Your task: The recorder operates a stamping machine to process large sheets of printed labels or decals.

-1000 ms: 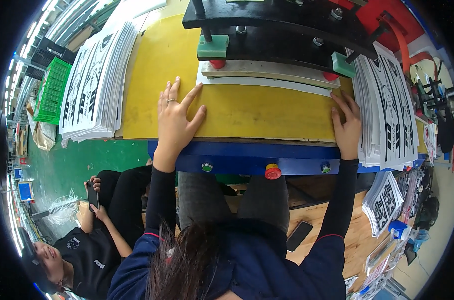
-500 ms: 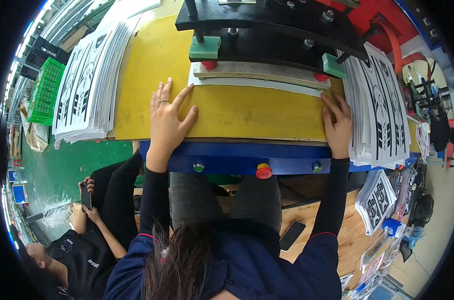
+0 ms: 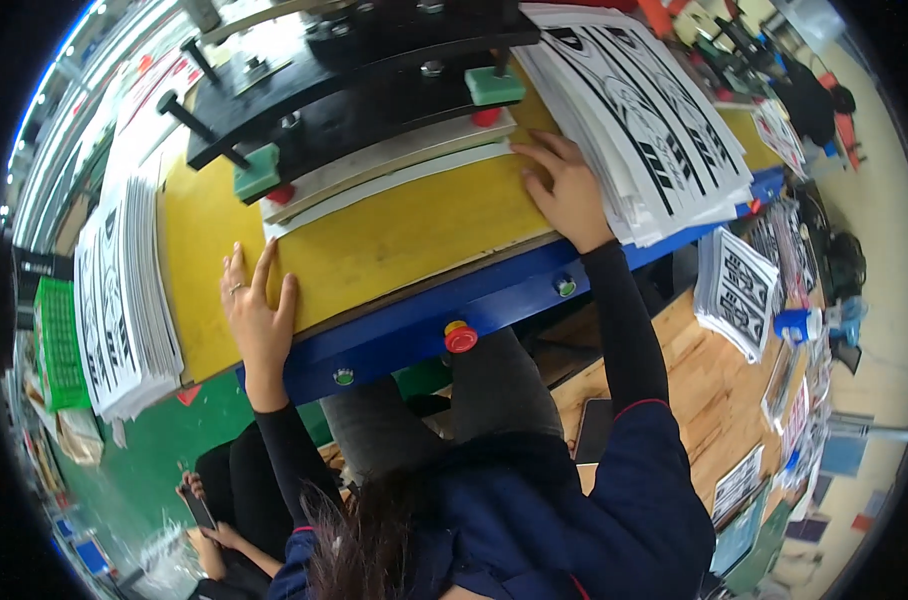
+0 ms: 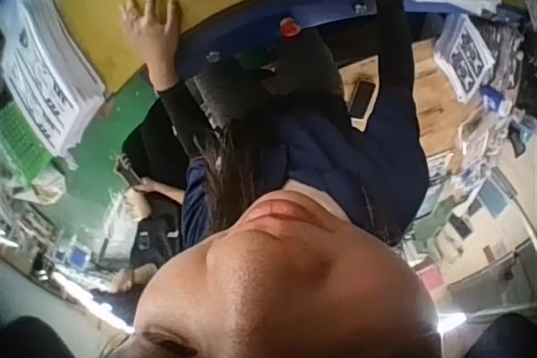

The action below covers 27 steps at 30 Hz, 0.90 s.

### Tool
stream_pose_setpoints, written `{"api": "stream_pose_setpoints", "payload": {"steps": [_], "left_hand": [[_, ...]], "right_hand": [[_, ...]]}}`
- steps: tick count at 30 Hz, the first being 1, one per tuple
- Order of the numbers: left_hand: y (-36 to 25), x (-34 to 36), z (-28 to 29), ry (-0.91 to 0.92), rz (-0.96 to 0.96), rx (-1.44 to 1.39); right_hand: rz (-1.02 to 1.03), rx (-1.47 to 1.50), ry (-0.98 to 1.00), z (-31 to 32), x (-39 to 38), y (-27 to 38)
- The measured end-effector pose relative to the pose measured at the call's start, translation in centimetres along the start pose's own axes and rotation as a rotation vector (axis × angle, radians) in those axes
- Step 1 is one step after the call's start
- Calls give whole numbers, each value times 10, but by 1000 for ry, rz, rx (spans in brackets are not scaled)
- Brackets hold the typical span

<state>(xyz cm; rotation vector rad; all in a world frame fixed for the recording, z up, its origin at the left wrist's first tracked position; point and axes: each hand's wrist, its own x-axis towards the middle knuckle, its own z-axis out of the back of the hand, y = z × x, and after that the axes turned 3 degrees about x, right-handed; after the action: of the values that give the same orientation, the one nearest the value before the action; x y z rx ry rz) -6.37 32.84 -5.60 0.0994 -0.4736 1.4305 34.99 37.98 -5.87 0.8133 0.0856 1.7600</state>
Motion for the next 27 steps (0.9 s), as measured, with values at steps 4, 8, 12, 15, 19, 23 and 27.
{"api": "stream_pose_setpoints", "payload": {"steps": [4, 8, 12, 15, 19, 23, 27], "left_hand": [[-6, 0, 1, 24, 17, 3], [-3, -1, -1, 31, 21, 6], [-4, -1, 2, 15, -3, 40], [-4, -1, 3, 24, 6, 46], [-2, -1, -1, 25, -10, 58], [0, 1, -2, 27, 12, 29], [0, 1, -2, 6, 4, 32]], "right_hand": [[-12, -53, -18, 8, -2, 3], [7, -76, -24, 7, -3, 3], [8, -37, -28, 6, -3, 5], [3, -39, -28, 7, -2, 5], [9, -35, -17, 4, -2, 1], [5, -21, -12, 2, -3, -5], [19, -15, -5, 4, -1, -7]]}}
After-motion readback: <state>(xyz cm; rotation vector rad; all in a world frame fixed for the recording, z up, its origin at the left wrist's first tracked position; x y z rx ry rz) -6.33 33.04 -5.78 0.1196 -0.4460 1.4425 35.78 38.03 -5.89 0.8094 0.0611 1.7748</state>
